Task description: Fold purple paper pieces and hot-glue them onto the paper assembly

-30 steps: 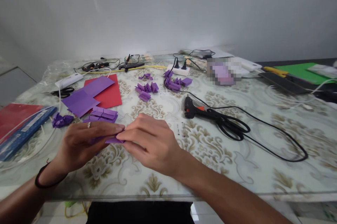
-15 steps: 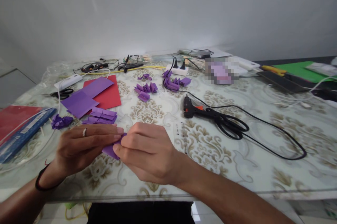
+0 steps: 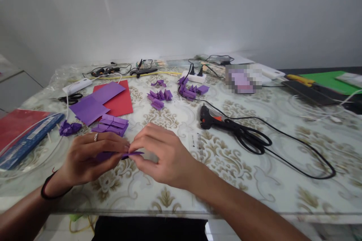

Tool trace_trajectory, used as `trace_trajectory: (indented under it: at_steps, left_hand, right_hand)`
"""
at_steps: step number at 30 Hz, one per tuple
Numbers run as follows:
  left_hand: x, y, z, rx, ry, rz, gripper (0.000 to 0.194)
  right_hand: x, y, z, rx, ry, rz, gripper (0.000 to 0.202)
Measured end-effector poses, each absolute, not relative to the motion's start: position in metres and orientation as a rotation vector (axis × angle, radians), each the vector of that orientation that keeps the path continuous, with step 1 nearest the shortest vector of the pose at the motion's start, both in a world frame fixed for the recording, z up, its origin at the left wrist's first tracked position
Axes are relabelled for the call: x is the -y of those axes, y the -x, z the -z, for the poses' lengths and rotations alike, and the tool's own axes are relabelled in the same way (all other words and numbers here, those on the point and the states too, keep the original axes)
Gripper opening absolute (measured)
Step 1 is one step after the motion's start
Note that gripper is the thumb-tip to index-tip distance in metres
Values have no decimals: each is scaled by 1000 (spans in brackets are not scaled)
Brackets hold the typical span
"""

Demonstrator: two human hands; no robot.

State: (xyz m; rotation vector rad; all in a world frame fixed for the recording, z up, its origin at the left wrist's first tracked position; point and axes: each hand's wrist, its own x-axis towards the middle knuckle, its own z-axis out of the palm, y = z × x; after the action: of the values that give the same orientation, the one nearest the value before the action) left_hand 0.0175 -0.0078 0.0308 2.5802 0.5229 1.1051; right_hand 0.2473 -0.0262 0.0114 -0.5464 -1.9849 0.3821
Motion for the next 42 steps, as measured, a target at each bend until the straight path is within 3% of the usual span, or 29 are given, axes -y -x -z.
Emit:
trace_trajectory:
  at_steps: [10, 15, 21, 28, 31, 33, 36, 42]
  left_hand:
    - [12, -17, -30, -622, -2558, -1109, 10]
    - [11, -12, -22, -709, -2442, -1233, 37]
    - [4, -13, -24, -570, -2496, -1202, 21]
    - [0, -13, -25, -760, -2405, -1139, 14]
    - [-1, -13, -24, -705, -2443, -1165, 10]
    - [-1, -14, -23, -686, -2481, -1185, 11]
    - [-1, -13, -22, -697, -2521, -1196, 13]
    - [-1, -13, -22, -785, -2552, -1205, 13]
  right_hand:
    - [22, -250, -14, 1914, 518, -480, 8]
    - [16, -256, -10, 1825, 527, -641, 12]
    - [13, -261, -10, 1802, 529, -870, 10]
    - [15, -267, -19, 1882, 556, -991, 9]
    - [16, -265, -21, 1897, 626, -975, 26]
    - [16, -262, -19, 1880, 718, -963, 24]
    - [16, -257, -13, 1778, 873, -972, 4]
    - [17, -255, -8, 1704, 981, -740, 23]
